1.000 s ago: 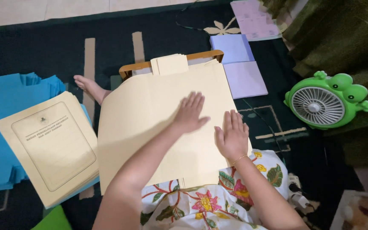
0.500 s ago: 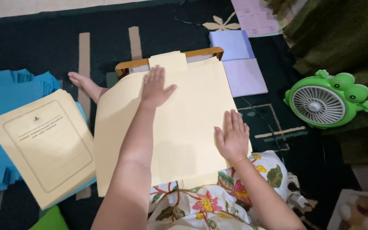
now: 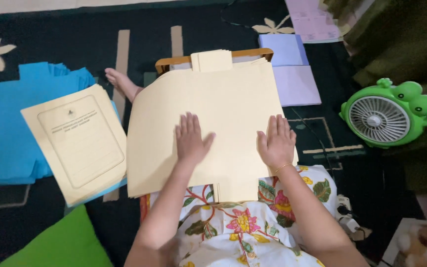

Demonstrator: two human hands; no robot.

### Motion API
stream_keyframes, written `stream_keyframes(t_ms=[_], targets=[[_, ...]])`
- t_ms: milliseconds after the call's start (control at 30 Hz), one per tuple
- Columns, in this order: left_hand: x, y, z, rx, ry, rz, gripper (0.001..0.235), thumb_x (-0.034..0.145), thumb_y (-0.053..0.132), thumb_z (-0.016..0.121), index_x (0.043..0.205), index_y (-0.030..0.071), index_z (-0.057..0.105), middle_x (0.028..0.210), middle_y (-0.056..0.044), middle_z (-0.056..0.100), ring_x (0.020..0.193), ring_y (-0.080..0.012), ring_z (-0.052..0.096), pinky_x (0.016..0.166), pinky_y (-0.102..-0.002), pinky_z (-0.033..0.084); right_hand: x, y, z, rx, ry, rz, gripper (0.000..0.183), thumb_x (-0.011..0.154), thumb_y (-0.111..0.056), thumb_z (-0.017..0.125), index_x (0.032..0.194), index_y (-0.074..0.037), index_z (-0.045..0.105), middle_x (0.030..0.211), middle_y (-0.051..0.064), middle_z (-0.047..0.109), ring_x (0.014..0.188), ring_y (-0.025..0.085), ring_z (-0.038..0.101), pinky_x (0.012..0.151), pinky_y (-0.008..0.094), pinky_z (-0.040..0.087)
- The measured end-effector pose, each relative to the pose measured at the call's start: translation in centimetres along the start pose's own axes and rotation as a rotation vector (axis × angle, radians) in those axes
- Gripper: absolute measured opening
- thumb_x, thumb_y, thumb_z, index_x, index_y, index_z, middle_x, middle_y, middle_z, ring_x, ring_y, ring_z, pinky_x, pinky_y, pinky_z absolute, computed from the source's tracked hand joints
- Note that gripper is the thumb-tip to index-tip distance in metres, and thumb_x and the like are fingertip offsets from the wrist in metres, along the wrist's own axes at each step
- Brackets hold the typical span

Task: The person is manually folding the flaps of paper folders over a wooden template and smoothing them down to create clean folds.

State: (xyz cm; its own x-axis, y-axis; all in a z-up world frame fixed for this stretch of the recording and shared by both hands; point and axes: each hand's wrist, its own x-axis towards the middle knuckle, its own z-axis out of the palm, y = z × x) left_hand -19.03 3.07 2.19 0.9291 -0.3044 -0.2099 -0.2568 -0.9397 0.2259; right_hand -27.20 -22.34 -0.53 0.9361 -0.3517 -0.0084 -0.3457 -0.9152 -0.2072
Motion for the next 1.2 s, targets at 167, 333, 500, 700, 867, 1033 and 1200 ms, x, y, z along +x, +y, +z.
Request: stream_keyframes(t_ms=[167, 333, 500, 700, 867, 1033, 1200], targets=[[-7.2, 0.0, 3.2, -0.128, 0.095, 0.088, 0.088, 0.101, 0.062, 0.036, 0.162, 0.0, 0.021, 0.17, -0.023, 0.014, 0.158, -0.0397, 0.006, 0.125, -0.056, 0.007, -0.2, 0.3, 0.4, -0.011, 0.05, -0.034, 0.078, 0.103, -0.063, 0.021, 0.161, -0.013, 0.033, 0.168, 0.015, 0.029, 0.156, 0.029, 0.023, 0.119, 0.051, 0.02], [-7.4, -1.3, 5.8, -0.201, 0.269, 0.155, 0.087, 0.099, 0.058, 0.049, 0.158, -0.002, 0.031, 0.166, -0.027, 0.026, 0.156, -0.0448, 0.016, 0.125, -0.057, 0.012, -0.9, -0.2, -1.1, 0.015, 0.062, -0.102, 0.085, 0.1, -0.072, 0.032, 0.162, -0.014, 0.035, 0.166, 0.018, 0.033, 0.155, 0.033, 0.026, 0.118, 0.053, 0.022], [-6.8, -7.3, 8.8, -0.826, 0.921, 0.339, 0.059, 0.091, 0.015, 0.078, 0.144, 0.001, 0.055, 0.141, -0.023, 0.057, 0.136, -0.0436, 0.051, 0.117, -0.048, 0.037, 2.0, 0.8, -0.4, -0.223, -0.179, -0.074, 0.1, 0.092, -0.087, 0.023, 0.166, -0.019, 0.024, 0.17, 0.02, 0.022, 0.158, 0.034, 0.016, 0.119, 0.069, 0.007], [-9.7, -23.3, 13.3, -0.792, 0.875, -0.382, 0.055, 0.088, 0.037, 0.081, 0.132, 0.008, 0.065, 0.127, -0.018, 0.064, 0.125, -0.0365, 0.061, 0.11, -0.046, 0.046, 7.5, -4.0, 2.9, -0.299, 0.05, -0.331, 0.101, 0.079, -0.068, 0.068, 0.161, -0.015, 0.041, 0.164, 0.033, 0.034, 0.158, 0.043, 0.021, 0.11, 0.081, 0.011], [-10.5, -35.7, 19.6, -0.509, 0.913, -0.701, 0.061, 0.081, 0.041, 0.083, 0.131, 0.01, 0.064, 0.125, -0.018, 0.065, 0.12, -0.0387, 0.063, 0.106, -0.049, 0.048, 2.3, -22.3, 5.5, -0.101, -0.23, -0.709, 0.073, 0.093, -0.048, 0.062, 0.156, -0.017, 0.045, 0.163, 0.019, 0.037, 0.157, 0.033, 0.021, 0.115, 0.075, 0.019], [-11.7, -41.0, 19.8, -0.506, 0.699, -0.947, 0.087, 0.081, 0.044, 0.08, 0.151, 0.009, 0.044, 0.145, -0.016, 0.049, 0.13, -0.0414, 0.054, 0.112, -0.053, 0.043, -0.3, -32.4, 15.7, -0.167, -0.41, -1.08, 0.074, 0.098, -0.061, 0.042, 0.159, -0.019, 0.038, 0.169, 0.012, 0.028, 0.159, 0.031, 0.016, 0.122, 0.068, 0.012], [-11.4, -44.7, 20.5, -0.463, 0.594, -1.033, 0.088, 0.086, 0.048, 0.074, 0.153, 0.002, 0.042, 0.146, -0.023, 0.049, 0.139, -0.042, 0.046, 0.116, -0.05, 0.035, -1.6, -36.7, 19.3, -0.387, -0.427, -1.18, 0.074, 0.102, -0.065, 0.031, 0.16, -0.019, 0.036, 0.168, 0.009, 0.03, 0.159, 0.03, 0.015, 0.121, 0.069, 0.007]])
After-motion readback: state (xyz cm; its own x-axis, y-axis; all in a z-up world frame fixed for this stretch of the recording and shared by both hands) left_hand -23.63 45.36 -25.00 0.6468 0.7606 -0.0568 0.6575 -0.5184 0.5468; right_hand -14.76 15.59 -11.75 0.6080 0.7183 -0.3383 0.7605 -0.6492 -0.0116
